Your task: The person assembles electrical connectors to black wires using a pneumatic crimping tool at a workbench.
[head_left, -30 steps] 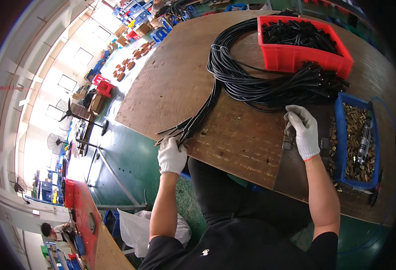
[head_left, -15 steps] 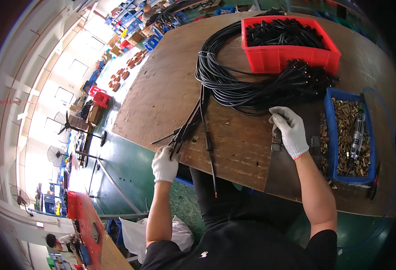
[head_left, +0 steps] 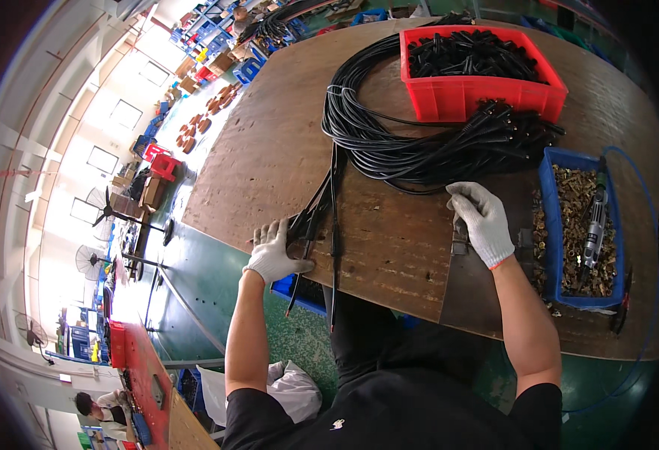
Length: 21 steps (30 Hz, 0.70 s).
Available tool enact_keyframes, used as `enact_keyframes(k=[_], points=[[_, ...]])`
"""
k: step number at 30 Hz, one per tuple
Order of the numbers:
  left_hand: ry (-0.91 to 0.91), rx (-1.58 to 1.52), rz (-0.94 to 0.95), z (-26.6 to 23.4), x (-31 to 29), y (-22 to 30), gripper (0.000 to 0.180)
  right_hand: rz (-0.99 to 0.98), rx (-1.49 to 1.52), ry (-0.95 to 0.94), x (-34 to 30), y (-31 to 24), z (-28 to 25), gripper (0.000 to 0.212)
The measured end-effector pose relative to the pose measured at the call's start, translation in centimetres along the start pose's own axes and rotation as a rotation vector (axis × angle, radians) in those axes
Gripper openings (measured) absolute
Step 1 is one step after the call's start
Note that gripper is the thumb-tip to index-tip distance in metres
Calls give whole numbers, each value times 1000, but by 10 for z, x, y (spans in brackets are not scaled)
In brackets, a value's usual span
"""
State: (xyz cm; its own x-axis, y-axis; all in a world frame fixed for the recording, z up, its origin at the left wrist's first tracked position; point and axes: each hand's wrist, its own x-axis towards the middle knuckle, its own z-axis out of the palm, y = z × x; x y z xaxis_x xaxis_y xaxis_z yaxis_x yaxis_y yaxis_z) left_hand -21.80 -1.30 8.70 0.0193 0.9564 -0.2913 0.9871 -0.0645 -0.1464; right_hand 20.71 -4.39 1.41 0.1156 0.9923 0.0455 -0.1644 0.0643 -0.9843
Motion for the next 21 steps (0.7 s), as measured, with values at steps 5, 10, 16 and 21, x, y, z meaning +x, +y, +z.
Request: enact_keyframes(k=[5,10,16,21], points=[[133,-227,-11,21,6,-26,94,-3,-8,-26,-1,-5,3,21],[109,-380,-42,50,-12,15,45,-5,-14,-18,-3,-3,4,21],[-341,-1370,-88,37,-45,93,41,30,-58,-69,-8,-6,12,20],[-225,-971,-23,40,-39,95,54,10,-87,-76,-6,-5,15,21]])
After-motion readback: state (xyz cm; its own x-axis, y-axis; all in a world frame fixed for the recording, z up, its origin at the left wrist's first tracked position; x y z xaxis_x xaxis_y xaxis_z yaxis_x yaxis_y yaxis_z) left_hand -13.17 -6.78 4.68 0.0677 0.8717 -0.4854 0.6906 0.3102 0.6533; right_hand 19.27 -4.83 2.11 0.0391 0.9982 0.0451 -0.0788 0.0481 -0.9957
